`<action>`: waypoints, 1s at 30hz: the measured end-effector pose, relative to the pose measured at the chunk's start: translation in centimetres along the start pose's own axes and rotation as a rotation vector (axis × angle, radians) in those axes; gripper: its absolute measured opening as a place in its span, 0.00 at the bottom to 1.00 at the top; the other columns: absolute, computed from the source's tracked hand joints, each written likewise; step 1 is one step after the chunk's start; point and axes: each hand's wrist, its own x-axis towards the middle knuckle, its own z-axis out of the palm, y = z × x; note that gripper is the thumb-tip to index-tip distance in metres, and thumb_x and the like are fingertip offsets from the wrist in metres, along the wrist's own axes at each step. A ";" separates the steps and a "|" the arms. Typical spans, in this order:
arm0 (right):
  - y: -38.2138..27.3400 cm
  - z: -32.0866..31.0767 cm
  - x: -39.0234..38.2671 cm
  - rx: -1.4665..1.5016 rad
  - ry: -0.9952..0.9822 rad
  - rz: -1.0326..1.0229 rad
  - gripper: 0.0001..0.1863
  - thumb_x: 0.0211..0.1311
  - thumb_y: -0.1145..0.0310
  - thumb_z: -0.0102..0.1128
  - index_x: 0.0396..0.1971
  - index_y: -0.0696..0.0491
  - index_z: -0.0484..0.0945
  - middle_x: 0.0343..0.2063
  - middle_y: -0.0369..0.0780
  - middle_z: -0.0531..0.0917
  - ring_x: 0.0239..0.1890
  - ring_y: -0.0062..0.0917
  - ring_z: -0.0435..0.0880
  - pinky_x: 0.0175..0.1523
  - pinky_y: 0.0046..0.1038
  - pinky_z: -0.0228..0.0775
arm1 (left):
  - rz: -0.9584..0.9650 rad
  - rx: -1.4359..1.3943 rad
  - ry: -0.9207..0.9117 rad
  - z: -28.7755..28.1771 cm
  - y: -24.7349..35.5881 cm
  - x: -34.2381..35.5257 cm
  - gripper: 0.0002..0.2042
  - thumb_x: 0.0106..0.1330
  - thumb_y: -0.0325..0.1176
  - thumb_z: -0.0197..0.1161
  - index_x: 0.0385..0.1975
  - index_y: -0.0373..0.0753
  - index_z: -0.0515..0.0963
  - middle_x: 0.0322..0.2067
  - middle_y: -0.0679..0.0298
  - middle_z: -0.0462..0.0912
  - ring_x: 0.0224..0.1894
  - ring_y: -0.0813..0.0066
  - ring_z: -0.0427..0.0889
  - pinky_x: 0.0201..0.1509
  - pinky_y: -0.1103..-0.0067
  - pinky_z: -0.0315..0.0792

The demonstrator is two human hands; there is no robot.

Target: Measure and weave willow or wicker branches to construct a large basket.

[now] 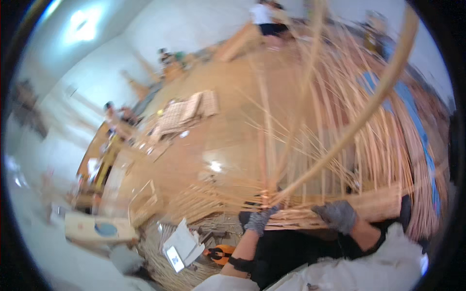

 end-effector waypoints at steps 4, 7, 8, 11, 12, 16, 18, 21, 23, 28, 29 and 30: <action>-0.1 1.8 -0.5 -0.043 -0.021 -0.046 0.14 0.44 0.67 0.53 0.36 0.47 0.73 0.16 0.41 0.73 0.18 0.33 0.75 0.21 0.34 0.64 | 0.102 0.197 -0.046 0.0 -2.1 1.2 0.30 0.48 0.46 0.65 0.50 0.40 0.65 0.46 0.55 0.70 0.46 0.66 0.70 0.48 0.73 0.65; -0.3 2.2 -0.8 -0.137 0.038 -0.061 0.15 0.48 0.69 0.50 0.39 0.49 0.71 0.12 0.39 0.72 0.16 0.32 0.74 0.19 0.35 0.63 | 0.188 0.197 0.100 0.7 -3.4 2.0 0.28 0.43 0.42 0.70 0.44 0.37 0.70 0.39 0.59 0.75 0.40 0.68 0.74 0.42 0.75 0.69; -0.4 2.1 -0.5 -0.134 0.044 -0.078 0.15 0.48 0.69 0.50 0.39 0.49 0.71 0.12 0.39 0.72 0.16 0.32 0.74 0.19 0.35 0.63 | 0.100 0.151 0.078 0.6 -4.0 2.5 0.29 0.41 0.41 0.71 0.44 0.37 0.70 0.38 0.59 0.76 0.39 0.69 0.74 0.41 0.76 0.69; -0.2 2.3 -0.4 -0.126 0.091 -0.099 0.16 0.47 0.69 0.50 0.39 0.49 0.71 0.12 0.39 0.72 0.16 0.33 0.74 0.20 0.36 0.63 | 0.101 0.060 0.054 0.4 -3.9 2.6 0.27 0.41 0.41 0.70 0.42 0.36 0.71 0.36 0.60 0.77 0.36 0.71 0.75 0.39 0.76 0.69; 0.2 2.4 -0.5 -0.124 0.094 -0.092 0.16 0.46 0.69 0.50 0.39 0.49 0.71 0.13 0.39 0.72 0.17 0.33 0.74 0.21 0.36 0.63 | 0.065 -0.010 0.025 0.6 -3.5 2.6 0.26 0.42 0.41 0.70 0.41 0.36 0.72 0.35 0.60 0.77 0.35 0.72 0.75 0.39 0.76 0.69; 0.9 2.6 -0.5 -0.081 0.008 -0.044 0.16 0.45 0.69 0.51 0.39 0.50 0.72 0.14 0.41 0.74 0.18 0.33 0.75 0.22 0.35 0.64 | 0.168 -0.013 0.076 1.2 -4.2 3.2 0.24 0.43 0.40 0.70 0.40 0.36 0.73 0.34 0.61 0.77 0.34 0.74 0.75 0.37 0.77 0.69; 0.8 2.2 -0.6 -0.104 0.021 -0.041 0.16 0.45 0.69 0.51 0.39 0.50 0.72 0.15 0.41 0.74 0.19 0.33 0.75 0.22 0.35 0.64 | 0.230 0.166 0.062 1.5 -4.6 4.0 0.25 0.43 0.40 0.69 0.41 0.36 0.72 0.34 0.61 0.77 0.35 0.73 0.75 0.38 0.77 0.69; 0.1 2.4 -0.2 -0.118 0.018 -0.020 0.15 0.45 0.69 0.51 0.38 0.50 0.73 0.15 0.41 0.74 0.19 0.34 0.75 0.22 0.35 0.64 | 0.212 0.140 0.121 1.6 -8.3 5.5 0.26 0.43 0.42 0.69 0.40 0.36 0.70 0.35 0.59 0.76 0.37 0.67 0.74 0.40 0.75 0.69; -0.3 2.5 0.0 -0.113 -0.005 -0.002 0.15 0.45 0.69 0.51 0.38 0.50 0.73 0.15 0.41 0.74 0.18 0.34 0.75 0.22 0.35 0.64 | 0.153 0.048 0.111 1.5 -10.4 7.0 0.26 0.42 0.43 0.70 0.40 0.35 0.70 0.35 0.58 0.76 0.37 0.67 0.74 0.40 0.75 0.68; 0.0 1.7 -0.1 -0.151 0.033 -0.004 0.15 0.45 0.69 0.51 0.37 0.49 0.73 0.13 0.41 0.73 0.18 0.34 0.74 0.21 0.35 0.63 | 0.110 -0.035 0.004 1.7 -5.6 4.4 0.28 0.41 0.45 0.70 0.39 0.34 0.70 0.37 0.56 0.75 0.38 0.65 0.74 0.40 0.74 0.68; -0.1 2.0 -0.1 -0.150 0.028 -0.006 0.15 0.45 0.69 0.51 0.37 0.49 0.73 0.13 0.41 0.73 0.18 0.34 0.74 0.21 0.35 0.63 | 0.137 0.037 0.020 1.6 -6.4 4.6 0.28 0.41 0.45 0.70 0.40 0.34 0.70 0.36 0.56 0.75 0.38 0.65 0.74 0.40 0.74 0.68; -0.1 2.4 0.0 -0.148 0.102 -0.045 0.14 0.42 0.71 0.52 0.35 0.50 0.72 0.11 0.40 0.70 0.15 0.34 0.72 0.19 0.35 0.61 | 0.167 0.107 0.038 1.5 -6.9 5.0 0.29 0.41 0.45 0.70 0.40 0.33 0.70 0.36 0.56 0.75 0.38 0.65 0.74 0.40 0.74 0.68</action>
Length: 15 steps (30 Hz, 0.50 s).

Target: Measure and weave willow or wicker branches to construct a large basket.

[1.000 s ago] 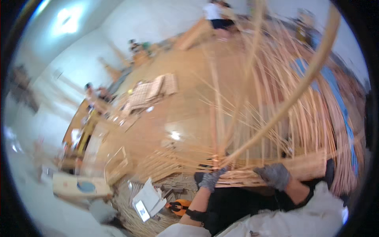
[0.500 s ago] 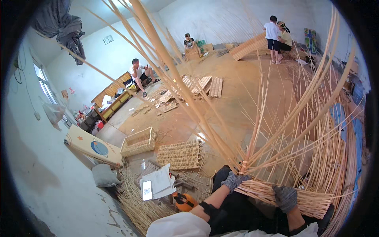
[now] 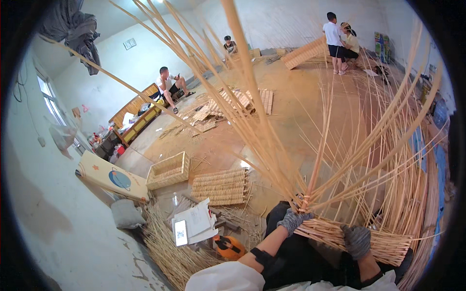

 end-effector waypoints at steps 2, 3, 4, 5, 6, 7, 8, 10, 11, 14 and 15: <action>-0.2 0.1 0.2 0.002 0.075 -0.039 0.14 0.39 0.74 0.53 0.32 0.50 0.72 0.09 0.40 0.68 0.12 0.34 0.69 0.18 0.34 0.59 | -0.035 -0.255 0.003 0.1 -1.1 -0.2 0.29 0.41 0.45 0.70 0.41 0.32 0.70 0.36 0.56 0.75 0.38 0.66 0.74 0.40 0.74 0.68; 0.2 0.1 0.0 0.007 0.064 -0.016 0.14 0.39 0.74 0.53 0.32 0.50 0.72 0.09 0.40 0.68 0.12 0.33 0.69 0.18 0.34 0.59 | -0.034 -0.203 -0.005 -0.1 1.7 -0.8 0.30 0.41 0.44 0.70 0.42 0.32 0.70 0.37 0.56 0.75 0.38 0.66 0.74 0.41 0.74 0.68; 0.2 0.1 0.0 0.020 0.058 -0.011 0.14 0.39 0.74 0.53 0.32 0.50 0.72 0.09 0.39 0.68 0.12 0.33 0.69 0.18 0.34 0.59 | -0.033 -0.148 0.006 -0.6 3.3 -1.5 0.30 0.41 0.44 0.70 0.42 0.32 0.70 0.37 0.56 0.75 0.38 0.66 0.74 0.41 0.74 0.68; 0.2 0.2 -0.1 0.019 0.056 -0.010 0.14 0.39 0.74 0.53 0.32 0.50 0.72 0.09 0.39 0.68 0.12 0.33 0.69 0.18 0.34 0.59 | -0.034 -0.149 0.005 -0.4 2.9 -1.4 0.30 0.41 0.44 0.70 0.42 0.32 0.70 0.37 0.56 0.75 0.38 0.66 0.74 0.41 0.74 0.68; 0.2 0.3 -0.2 -0.004 0.058 -0.013 0.14 0.39 0.74 0.53 0.32 0.50 0.72 0.09 0.39 0.68 0.12 0.33 0.69 0.18 0.34 0.59 | -0.028 -0.202 0.019 -0.3 2.5 -1.4 0.30 0.41 0.44 0.71 0.42 0.31 0.70 0.37 0.56 0.76 0.37 0.67 0.74 0.40 0.75 0.68; 0.2 0.3 -0.2 -0.028 0.060 -0.015 0.13 0.39 0.74 0.53 0.31 0.51 0.72 0.09 0.39 0.68 0.12 0.33 0.69 0.18 0.34 0.59 | -0.021 -0.253 0.033 -0.3 2.2 -1.4 0.30 0.41 0.43 0.71 0.41 0.31 0.70 0.36 0.56 0.76 0.37 0.67 0.74 0.40 0.75 0.68; 0.1 0.2 -0.2 -0.027 0.059 -0.016 0.13 0.39 0.74 0.53 0.31 0.51 0.72 0.09 0.39 0.68 0.12 0.33 0.69 0.18 0.34 0.59 | -0.023 -0.254 0.034 -0.3 1.9 -1.4 0.30 0.41 0.43 0.71 0.41 0.31 0.70 0.36 0.56 0.76 0.37 0.67 0.74 0.40 0.75 0.68; 0.0 -0.1 -0.1 -0.004 0.043 -0.005 0.13 0.39 0.73 0.53 0.31 0.51 0.72 0.10 0.39 0.68 0.13 0.33 0.69 0.18 0.34 0.59 | 0.109 -0.040 0.072 -0.5 2.4 -1.5 0.30 0.41 0.44 0.71 0.40 0.30 0.70 0.34 0.56 0.76 0.34 0.67 0.74 0.38 0.75 0.69; 0.1 -0.1 -0.1 -0.004 0.042 -0.003 0.13 0.39 0.73 0.53 0.31 0.51 0.72 0.10 0.39 0.68 0.13 0.33 0.69 0.18 0.34 0.59 | 0.108 -0.040 0.069 -0.4 2.1 -1.3 0.30 0.41 0.44 0.71 0.40 0.30 0.70 0.34 0.56 0.76 0.34 0.67 0.74 0.38 0.75 0.69; 0.3 0.0 -0.2 -0.018 -0.068 0.031 0.15 0.45 0.70 0.52 0.37 0.48 0.73 0.14 0.39 0.72 0.17 0.33 0.73 0.21 0.34 0.62 | -0.040 -0.174 -0.026 -0.4 1.7 -1.0 0.30 0.41 0.44 0.71 0.39 0.30 0.70 0.33 0.56 0.77 0.33 0.68 0.74 0.37 0.75 0.68; 0.4 0.0 -0.2 -0.015 -0.041 0.017 0.15 0.45 0.70 0.52 0.37 0.49 0.73 0.14 0.39 0.73 0.17 0.33 0.73 0.21 0.34 0.62 | -0.067 -0.140 -0.022 -0.6 2.4 -1.1 0.29 0.40 0.44 0.71 0.39 0.30 0.71 0.33 0.57 0.77 0.33 0.68 0.74 0.36 0.75 0.68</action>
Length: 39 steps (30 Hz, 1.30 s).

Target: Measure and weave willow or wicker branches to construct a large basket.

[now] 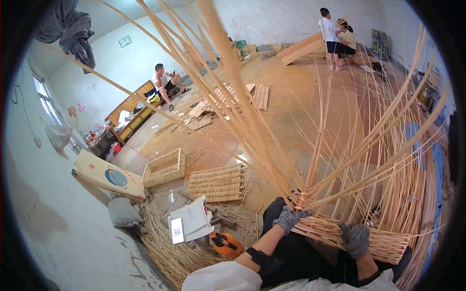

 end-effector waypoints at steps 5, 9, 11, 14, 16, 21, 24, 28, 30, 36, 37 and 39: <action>-0.1 -0.4 0.3 0.046 0.072 -0.037 0.14 0.46 0.70 0.52 0.37 0.50 0.73 0.14 0.40 0.73 0.17 0.33 0.73 0.20 0.34 0.62 | -0.039 -0.069 0.026 0.3 -3.0 1.2 0.28 0.41 0.42 0.71 0.39 0.31 0.71 0.32 0.59 0.77 0.32 0.71 0.74 0.36 0.76 0.68; -0.3 -0.6 0.3 0.043 0.049 0.009 0.14 0.41 0.71 0.54 0.34 0.50 0.72 0.11 0.40 0.70 0.14 0.34 0.70 0.20 0.36 0.60 | 0.017 -0.206 0.012 0.3 0.5 -0.2 0.26 0.42 0.39 0.70 0.40 0.32 0.70 0.32 0.60 0.77 0.32 0.73 0.74 0.36 0.76 0.68; -0.4 -0.4 -0.2 0.054 -0.011 0.029 0.14 0.42 0.71 0.54 0.34 0.50 0.72 0.11 0.40 0.70 0.15 0.35 0.71 0.20 0.36 0.60 | 0.074 -0.140 0.045 0.3 0.5 -1.0 0.25 0.43 0.38 0.70 0.40 0.32 0.70 0.32 0.60 0.77 0.32 0.73 0.74 0.36 0.76 0.68; -0.5 -0.1 -0.4 0.076 0.077 -0.020 0.14 0.43 0.71 0.54 0.35 0.50 0.72 0.11 0.40 0.70 0.15 0.35 0.71 0.19 0.37 0.60 | -0.039 0.009 0.051 -0.1 0.5 -1.2 0.26 0.42 0.37 0.71 0.41 0.32 0.71 0.31 0.60 0.77 0.33 0.72 0.74 0.36 0.76 0.68; -0.6 -0.3 -0.9 0.045 0.021 0.027 0.16 0.42 0.71 0.55 0.36 0.49 0.72 0.11 0.40 0.70 0.14 0.36 0.71 0.19 0.37 0.60 | -0.048 0.025 0.007 0.1 2.9 -2.0 0.24 0.46 0.37 0.68 0.42 0.32 0.70 0.34 0.60 0.76 0.33 0.72 0.74 0.37 0.77 0.69; -0.6 -0.6 -0.2 -0.008 -0.108 -0.014 0.18 0.45 0.68 0.53 0.41 0.48 0.70 0.15 0.40 0.73 0.19 0.33 0.75 0.21 0.34 0.65 | 0.280 -0.029 0.036 -0.6 1.0 -1.8 0.19 0.58 0.36 0.56 0.47 0.34 0.65 0.44 0.61 0.70 0.42 0.73 0.70 0.45 0.77 0.69; 0.4 -1.3 0.2 0.015 -0.164 -0.042 0.20 0.45 0.68 0.52 0.43 0.47 0.69 0.18 0.39 0.75 0.21 0.33 0.75 0.24 0.35 0.66 | -0.196 -0.374 -0.124 -2.2 3.1 -2.6 0.31 0.43 0.36 0.69 0.49 0.36 0.64 0.45 0.62 0.69 0.46 0.72 0.67 0.51 0.77 0.64; 2.3 -2.5 0.6 0.118 -0.204 -0.033 0.21 0.45 0.69 0.52 0.45 0.46 0.70 0.23 0.39 0.76 0.25 0.33 0.77 0.29 0.34 0.68 | 0.151 -0.478 -0.379 -5.7 9.6 -4.0 0.22 0.49 0.36 0.64 0.43 0.34 0.69 0.46 0.59 0.71 0.44 0.66 0.72 0.50 0.74 0.66; 2.4 -2.0 0.1 0.203 -0.199 0.018 0.20 0.45 0.70 0.52 0.43 0.47 0.71 0.24 0.40 0.76 0.27 0.33 0.77 0.32 0.32 0.69 | 0.195 -0.613 -0.281 -7.3 6.5 -0.5 0.20 0.54 0.35 0.59 0.46 0.35 0.67 0.46 0.59 0.70 0.46 0.68 0.71 0.51 0.73 0.66; 1.9 -2.7 1.5 0.521 -0.120 0.075 0.13 0.50 0.72 0.53 0.39 0.51 0.74 0.27 0.41 0.78 0.31 0.33 0.77 0.38 0.33 0.67 | -0.007 -1.075 -0.245 -4.9 3.6 4.5 0.14 0.63 0.36 0.47 0.45 0.36 0.68 0.39 0.60 0.74 0.40 0.71 0.75 0.43 0.77 0.73; 2.2 -2.8 2.2 0.512 -0.126 0.084 0.13 0.50 0.72 0.53 0.39 0.51 0.74 0.27 0.41 0.78 0.31 0.33 0.77 0.38 0.33 0.67 | 0.027 -0.987 -0.284 -4.0 4.9 4.6 0.14 0.62 0.36 0.49 0.43 0.35 0.69 0.37 0.60 0.75 0.37 0.71 0.76 0.39 0.78 0.74; 3.1 -3.7 4.8 1.413 -0.260 1.153 0.14 0.52 0.71 0.53 0.40 0.55 0.72 0.30 0.42 0.79 0.35 0.33 0.77 0.41 0.35 0.69 | 0.041 -1.091 -0.361 -3.3 6.0 4.8 0.12 0.61 0.36 0.51 0.39 0.35 0.71 0.33 0.61 0.76 0.33 0.73 0.76 0.35 0.80 0.75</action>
